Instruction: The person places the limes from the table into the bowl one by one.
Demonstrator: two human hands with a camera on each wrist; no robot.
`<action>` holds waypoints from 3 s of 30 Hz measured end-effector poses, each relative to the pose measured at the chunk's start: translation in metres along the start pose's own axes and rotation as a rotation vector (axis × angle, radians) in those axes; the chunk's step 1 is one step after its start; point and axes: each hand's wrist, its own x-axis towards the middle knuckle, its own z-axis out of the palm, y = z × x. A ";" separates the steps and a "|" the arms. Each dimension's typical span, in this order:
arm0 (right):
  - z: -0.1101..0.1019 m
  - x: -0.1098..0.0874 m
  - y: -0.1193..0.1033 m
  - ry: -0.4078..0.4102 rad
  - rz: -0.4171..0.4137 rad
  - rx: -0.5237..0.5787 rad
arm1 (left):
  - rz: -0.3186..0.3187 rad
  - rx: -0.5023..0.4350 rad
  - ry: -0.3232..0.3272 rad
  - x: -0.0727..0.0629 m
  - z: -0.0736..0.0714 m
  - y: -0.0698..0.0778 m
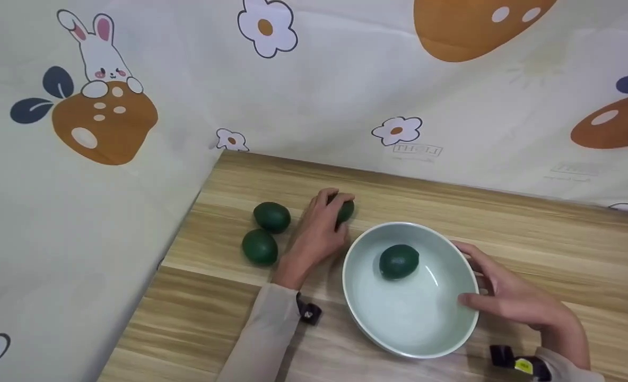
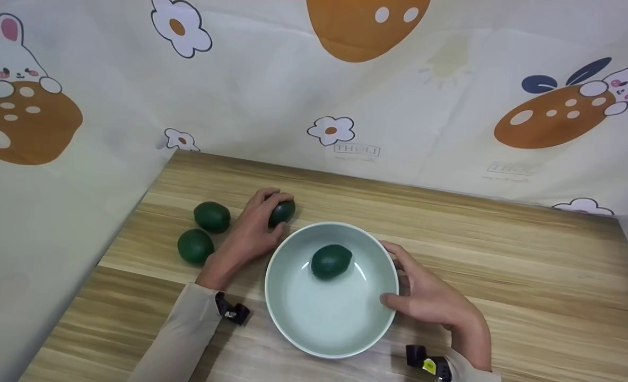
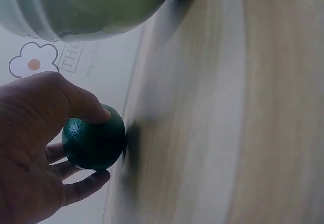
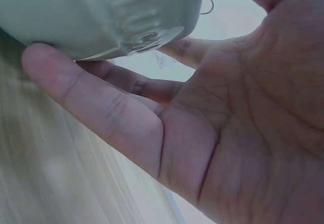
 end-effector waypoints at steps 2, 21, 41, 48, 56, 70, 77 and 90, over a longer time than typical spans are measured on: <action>0.000 0.000 0.000 0.002 0.004 0.000 | -0.008 -0.006 -0.004 0.000 0.000 0.000; 0.000 0.001 -0.006 0.003 0.044 -0.010 | 0.009 -0.008 -0.004 0.000 -0.001 0.001; 0.000 0.000 -0.005 0.004 0.018 -0.023 | 0.012 -0.029 0.024 -0.003 -0.011 0.011; 0.000 0.001 -0.004 0.010 0.027 -0.030 | -0.032 -0.042 0.005 -0.005 -0.019 0.017; 0.001 0.000 -0.005 0.008 0.015 -0.037 | -0.036 -0.068 -0.004 -0.009 -0.025 0.019; 0.001 0.000 -0.008 0.013 0.037 -0.033 | -0.062 -0.100 -0.059 -0.011 -0.036 0.029; 0.001 0.000 -0.009 0.020 0.032 -0.045 | -0.062 -0.094 -0.066 -0.012 -0.040 0.033; 0.001 0.000 -0.007 0.018 0.030 -0.046 | -0.020 -0.127 -0.067 -0.015 -0.044 0.037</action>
